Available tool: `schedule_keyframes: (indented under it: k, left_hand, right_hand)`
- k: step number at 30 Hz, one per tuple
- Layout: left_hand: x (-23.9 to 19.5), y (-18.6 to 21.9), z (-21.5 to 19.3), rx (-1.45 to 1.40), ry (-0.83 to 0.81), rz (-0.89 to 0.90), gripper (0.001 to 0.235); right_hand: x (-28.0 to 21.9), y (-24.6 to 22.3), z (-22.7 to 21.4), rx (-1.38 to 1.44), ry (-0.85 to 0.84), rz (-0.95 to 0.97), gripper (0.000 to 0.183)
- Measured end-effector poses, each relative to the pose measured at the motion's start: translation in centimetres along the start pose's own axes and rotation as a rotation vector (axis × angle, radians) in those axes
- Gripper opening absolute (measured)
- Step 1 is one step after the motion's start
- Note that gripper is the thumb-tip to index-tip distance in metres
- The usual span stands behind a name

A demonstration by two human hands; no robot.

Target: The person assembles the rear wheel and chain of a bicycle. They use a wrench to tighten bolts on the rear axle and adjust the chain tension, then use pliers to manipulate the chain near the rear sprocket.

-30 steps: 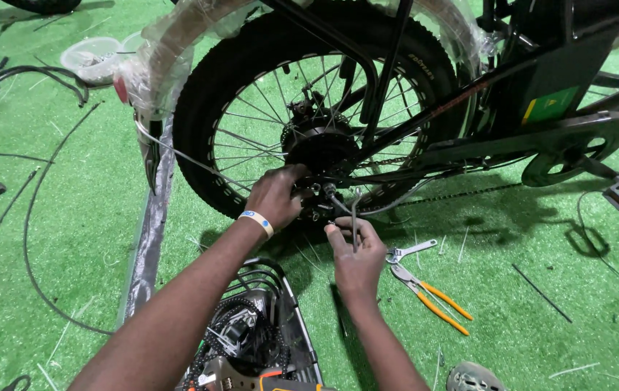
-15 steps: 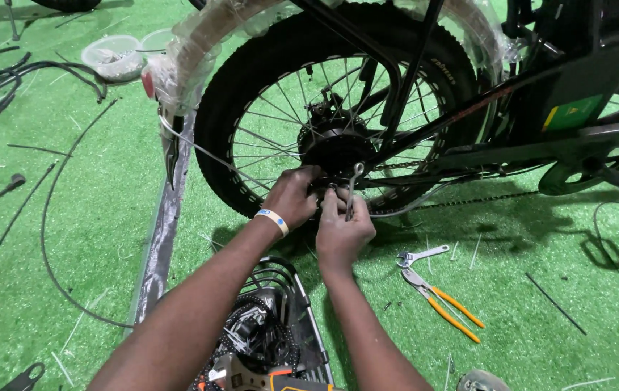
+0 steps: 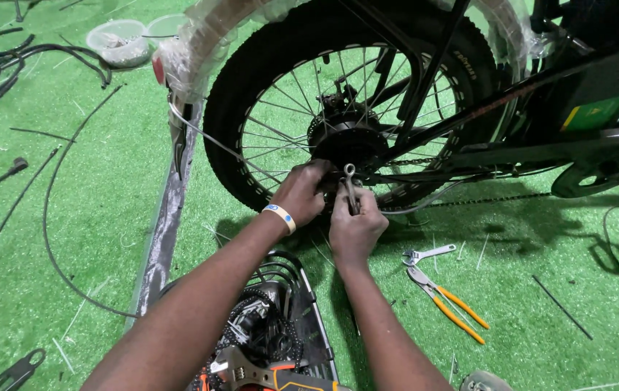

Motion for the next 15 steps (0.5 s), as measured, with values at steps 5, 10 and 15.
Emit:
schedule_keyframes:
  k: [5,10,15]
  left_hand:
    - [0.4,0.6,-0.9,0.01,0.026,0.029,0.027]
    - [0.2,0.4,-1.1,-0.023,0.061,0.046,0.025]
    - [0.1,0.4,-0.8,-0.03,0.044,0.034,0.029]
  right_hand:
    - [0.1,-1.0,-0.1,-0.064,0.004,0.075,0.008]
    - [0.4,-0.6,0.1,-0.136,-0.019,0.122,0.007]
    - [-0.1,0.9,0.7,-0.185,0.031,0.287,0.019]
Point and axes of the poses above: each hand's wrist, its own x-axis towards the middle knuckle, its own z-axis out of the palm, y = z × x, the point moved 4 cm from there along x, towards the middle knuckle, and after that the axes turned 9 degrees about x, right-handed, at the moved point
